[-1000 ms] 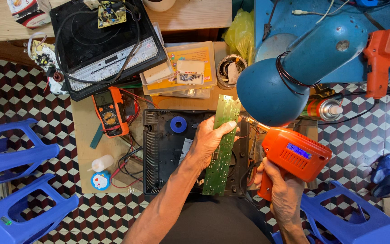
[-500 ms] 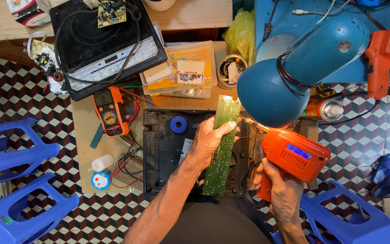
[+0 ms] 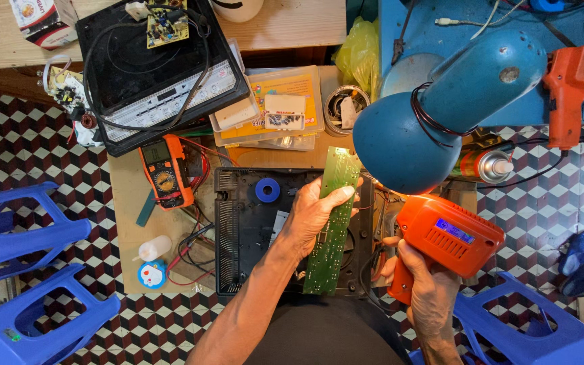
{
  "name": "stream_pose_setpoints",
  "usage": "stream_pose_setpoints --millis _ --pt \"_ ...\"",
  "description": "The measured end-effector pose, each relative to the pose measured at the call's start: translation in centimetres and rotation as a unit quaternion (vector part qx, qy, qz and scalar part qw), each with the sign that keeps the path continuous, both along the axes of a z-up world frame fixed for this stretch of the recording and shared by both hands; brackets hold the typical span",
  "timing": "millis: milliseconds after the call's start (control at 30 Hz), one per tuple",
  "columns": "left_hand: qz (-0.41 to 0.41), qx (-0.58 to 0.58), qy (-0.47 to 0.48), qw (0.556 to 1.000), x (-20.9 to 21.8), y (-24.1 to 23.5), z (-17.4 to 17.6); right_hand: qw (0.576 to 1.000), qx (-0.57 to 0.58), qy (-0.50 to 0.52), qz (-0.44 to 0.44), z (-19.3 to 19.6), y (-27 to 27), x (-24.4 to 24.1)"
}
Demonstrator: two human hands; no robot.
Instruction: The person uses a heat gun to apply heat to a green circuit board held in the left hand. The person repeatedly moves the heat gun across different sections of the board while occasionally adjusting the board's orientation.
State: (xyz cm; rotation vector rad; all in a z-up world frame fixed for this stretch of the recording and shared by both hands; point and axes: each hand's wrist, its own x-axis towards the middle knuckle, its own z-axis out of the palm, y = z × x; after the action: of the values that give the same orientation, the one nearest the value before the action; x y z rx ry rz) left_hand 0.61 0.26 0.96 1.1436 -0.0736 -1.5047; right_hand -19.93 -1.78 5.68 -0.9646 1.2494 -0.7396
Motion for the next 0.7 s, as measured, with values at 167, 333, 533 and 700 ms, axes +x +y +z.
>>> stream_pose_setpoints --millis 167,333,533,700 --pt "0.016 0.012 -0.085 0.996 -0.4 -0.2 0.1 1.000 -0.013 -0.001 0.001 0.1 0.0 0.0" --pt "-0.067 0.051 -0.568 0.819 -0.7 0.4 1.3 1.000 -0.010 -0.001 -0.019 0.1 0.1 -0.2" --pt "-0.066 -0.046 -0.695 0.714 0.6 1.0 2.7 0.999 -0.015 0.029 -0.015 -0.8 0.2 -1.5" --pt "-0.067 -0.092 -0.722 0.682 1.3 1.0 3.4 0.999 -0.021 0.041 -0.023 -1.7 0.7 -2.5"
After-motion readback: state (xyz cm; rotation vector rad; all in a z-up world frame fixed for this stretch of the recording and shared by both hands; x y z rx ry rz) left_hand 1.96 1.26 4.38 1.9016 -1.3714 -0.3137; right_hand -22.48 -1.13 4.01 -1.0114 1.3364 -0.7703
